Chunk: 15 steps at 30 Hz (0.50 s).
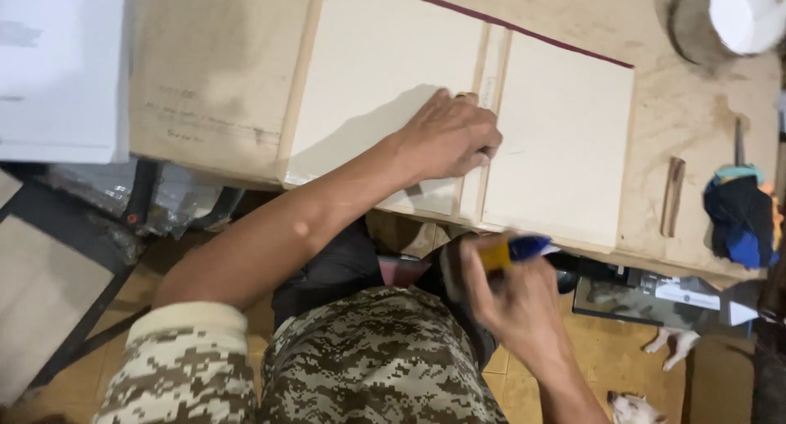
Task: The person applies white glue to the edges of a rectangular board using a brush, then presses a maroon strip of tape along the glued edge and smooths it with a small tool. The process is repeated on multiple edges of the board.
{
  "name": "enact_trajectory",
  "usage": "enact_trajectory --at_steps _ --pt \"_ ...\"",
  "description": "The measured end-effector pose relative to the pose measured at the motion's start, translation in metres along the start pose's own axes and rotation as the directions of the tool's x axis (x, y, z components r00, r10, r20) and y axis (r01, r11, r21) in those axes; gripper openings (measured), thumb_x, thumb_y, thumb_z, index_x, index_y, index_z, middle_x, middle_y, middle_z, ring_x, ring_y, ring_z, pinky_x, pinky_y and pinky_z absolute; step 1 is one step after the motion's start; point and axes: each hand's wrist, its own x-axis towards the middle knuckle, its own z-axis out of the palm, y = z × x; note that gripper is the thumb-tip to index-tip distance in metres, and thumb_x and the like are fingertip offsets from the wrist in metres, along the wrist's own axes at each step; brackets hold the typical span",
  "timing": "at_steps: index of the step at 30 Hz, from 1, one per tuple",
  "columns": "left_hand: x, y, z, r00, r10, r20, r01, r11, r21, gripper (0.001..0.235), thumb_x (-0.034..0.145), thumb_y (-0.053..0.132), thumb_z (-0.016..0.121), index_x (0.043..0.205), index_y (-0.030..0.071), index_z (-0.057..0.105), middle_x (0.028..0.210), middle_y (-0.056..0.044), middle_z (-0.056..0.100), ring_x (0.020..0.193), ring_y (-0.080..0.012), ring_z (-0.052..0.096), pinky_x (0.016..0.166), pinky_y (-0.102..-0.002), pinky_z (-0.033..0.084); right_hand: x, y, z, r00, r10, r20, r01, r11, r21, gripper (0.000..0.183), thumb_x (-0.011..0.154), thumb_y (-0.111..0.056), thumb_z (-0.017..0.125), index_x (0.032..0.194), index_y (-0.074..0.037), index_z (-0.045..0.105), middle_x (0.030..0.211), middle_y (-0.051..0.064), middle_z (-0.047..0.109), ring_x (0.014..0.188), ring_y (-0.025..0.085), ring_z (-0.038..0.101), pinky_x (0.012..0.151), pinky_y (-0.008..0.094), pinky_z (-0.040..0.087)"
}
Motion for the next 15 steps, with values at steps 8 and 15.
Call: enact_trajectory --at_steps 8,15 --pt "0.014 0.003 -0.006 0.988 -0.033 0.148 0.027 0.999 0.039 0.016 0.093 0.013 0.065 0.083 0.021 0.076 0.089 0.002 0.075 0.095 -0.0307 0.063 0.080 -0.051 0.045 0.018 -0.009 0.009 0.965 0.156 0.212 -0.221 0.916 0.333 0.016 0.105 -0.016 0.054 0.090 -0.010 0.052 0.075 0.001 0.053 0.062 0.009 0.054 0.055 0.022 0.043" --pt "0.006 -0.005 -0.038 0.971 0.084 0.224 -0.077 0.996 -0.042 0.043 0.075 0.006 0.054 0.103 0.030 0.076 0.105 0.001 0.078 0.106 -0.0336 0.068 0.078 -0.053 0.048 0.001 0.064 -0.032 0.946 0.148 0.289 -0.189 0.975 0.120 0.033 0.099 -0.038 0.054 0.116 -0.015 0.070 0.096 0.003 0.070 0.088 0.019 0.070 0.070 0.032 0.060"
